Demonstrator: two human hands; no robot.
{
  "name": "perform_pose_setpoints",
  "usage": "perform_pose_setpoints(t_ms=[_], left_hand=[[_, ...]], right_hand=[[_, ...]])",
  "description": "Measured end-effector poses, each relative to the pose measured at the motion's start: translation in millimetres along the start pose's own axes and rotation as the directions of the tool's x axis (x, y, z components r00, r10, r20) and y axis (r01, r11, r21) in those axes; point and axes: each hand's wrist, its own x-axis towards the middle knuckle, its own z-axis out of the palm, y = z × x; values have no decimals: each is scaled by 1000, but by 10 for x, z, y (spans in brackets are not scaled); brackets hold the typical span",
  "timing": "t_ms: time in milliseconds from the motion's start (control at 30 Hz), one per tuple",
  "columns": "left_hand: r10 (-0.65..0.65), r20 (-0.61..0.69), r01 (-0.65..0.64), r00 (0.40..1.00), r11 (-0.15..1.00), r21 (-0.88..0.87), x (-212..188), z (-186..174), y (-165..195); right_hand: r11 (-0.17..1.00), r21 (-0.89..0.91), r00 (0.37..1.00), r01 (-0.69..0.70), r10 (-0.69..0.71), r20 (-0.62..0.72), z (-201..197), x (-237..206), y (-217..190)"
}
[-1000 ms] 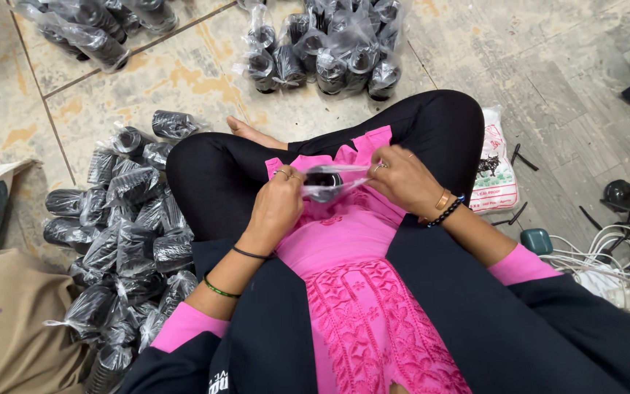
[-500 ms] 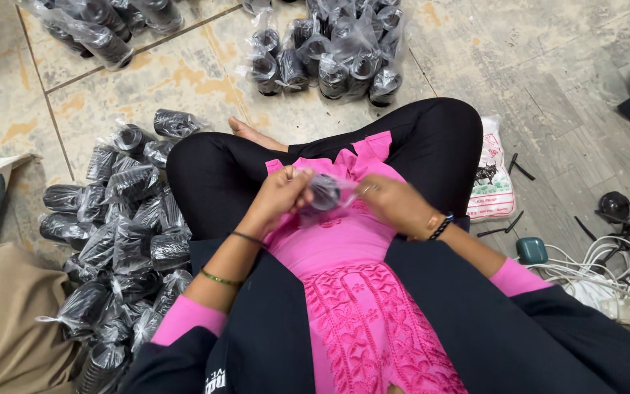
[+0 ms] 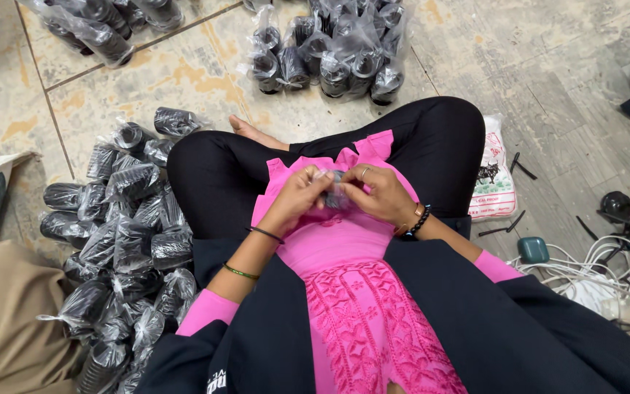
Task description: The person sits cross-legged on the floor and packs small dark plastic containers into clear plastic bags one at a time, twisting the bags closed and placing the bagged items in piles on the floor around them. Other workers nearby handle similar bagged items.
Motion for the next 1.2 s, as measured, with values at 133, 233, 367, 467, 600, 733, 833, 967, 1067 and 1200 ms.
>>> perform_pose_setpoints(t_ms=[133,233,367,467,600,733,833,967,1067,1200], left_hand=[[413,-199,-212,889,755,620,-106,3,148],[619,-122,-301,775,532,791,-160,-7,255],[506,-51,-314,861,607,730,-230,-16,370],[571,116,-415,812,426,804,-353,-32,432],[414,197,-336,889,297,894,-465,-74,449],[262,202,-295,944,385,874,-435,-207,317],[54,96,-105,994,729,677,-311,-322,132],[-317,32,318,948,931,-181,-49,-361,-101],[-367,153,393,918,776,-493,182,-224,-234],[-266,401,416,877,839,-352,308,-56,-293]], right_hand=[[941,-118,946,319,-324,-30,1,-61,54],[946,-34,946,323,-322,30,-47,-83,116],[997,-37,973,68,-58,222,-77,-124,202],[990,-111,963,89,-57,262,-132,-164,241],[966,-239,960,101,-31,280,-282,-239,229],[959,-215,970,187,-145,197,-393,-284,224],[967,-253,971,-37,95,219,-453,-299,270],[953,-299,935,-54,153,320,-366,-335,273],[960,-232,923,157,-59,381,-162,-339,159],[949,-169,940,266,-216,264,-45,-112,35]])
